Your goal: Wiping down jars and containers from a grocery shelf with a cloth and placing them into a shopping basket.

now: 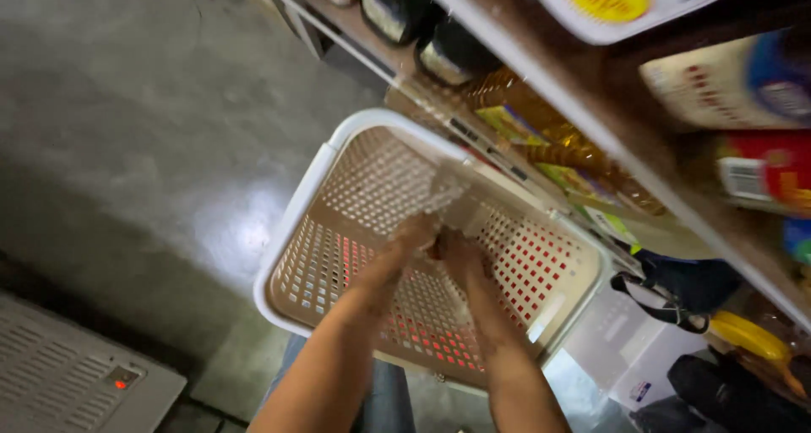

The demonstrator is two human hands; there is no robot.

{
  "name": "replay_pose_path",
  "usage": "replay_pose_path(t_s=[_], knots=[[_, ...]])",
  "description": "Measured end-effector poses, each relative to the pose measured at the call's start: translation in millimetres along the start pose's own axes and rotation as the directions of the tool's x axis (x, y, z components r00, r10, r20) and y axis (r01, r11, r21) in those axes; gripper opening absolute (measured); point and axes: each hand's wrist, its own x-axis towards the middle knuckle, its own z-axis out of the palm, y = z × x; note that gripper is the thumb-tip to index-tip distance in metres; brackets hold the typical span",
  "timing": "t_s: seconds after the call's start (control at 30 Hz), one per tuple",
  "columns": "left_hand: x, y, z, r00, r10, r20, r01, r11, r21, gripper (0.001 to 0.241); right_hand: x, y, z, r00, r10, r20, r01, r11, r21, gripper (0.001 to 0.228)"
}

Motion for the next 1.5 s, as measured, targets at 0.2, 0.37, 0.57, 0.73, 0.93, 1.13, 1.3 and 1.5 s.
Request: replay_pose_path(t_s=[0.2, 0.37, 0.57, 0.73, 0.93, 1.13, 1.3, 1.5], knots=[[104, 74, 6, 0.163, -0.858, 0.487, 0.297, 0.513, 0.805, 0.139, -128, 59, -265, 0.974, 0.098, 0.205, -0.225, 0.544, 0.809, 0.107], [277, 174, 46, 0.348, -0.868, 0.354, 0.583, 0.496, 0.643, 0.128, -224, 92, -435, 0.877, 0.386, -0.286, 0.105, 0.427, 0.898, 0.082], [394, 234, 72, 0.486, -0.872, -0.053, 0.87, 0.478, 0.12, 0.074, -322, 55, -575, 0.627, 0.76, -0.171, 0.041, 0.187, 0.981, 0.031], [493, 338, 111, 0.547, -0.819, -0.171, 0.787, 0.573, -0.227, 0.079, -335, 59, -590, 0.105, 0.868, -0.485, 0.597, 0.335, 0.729, 0.057], [468, 300, 123, 0.761, -0.631, -0.151, 0.627, 0.775, -0.081, 0.057, -309, 55, -639, -0.035, 0.666, -0.745, 0.077, 0.746, 0.662, 0.053], [502, 314, 127, 0.848, -0.512, -0.136, 0.512, 0.858, -0.039, 0.042, -311, 27, -663, -0.201, 0.684, -0.701, 0.253, 0.728, 0.638, 0.049], [510, 319, 121, 0.831, -0.541, -0.127, 0.538, 0.841, -0.061, 0.047, -292, 40, -645, -0.074, 0.369, -0.927, -0.01, 0.929, 0.371, 0.056], [526, 368, 136, 0.733, -0.655, -0.183, 0.666, 0.746, 0.0, 0.08, -328, 58, -677, 0.007, 0.98, -0.199, 0.463, 0.173, 0.869, 0.062]])
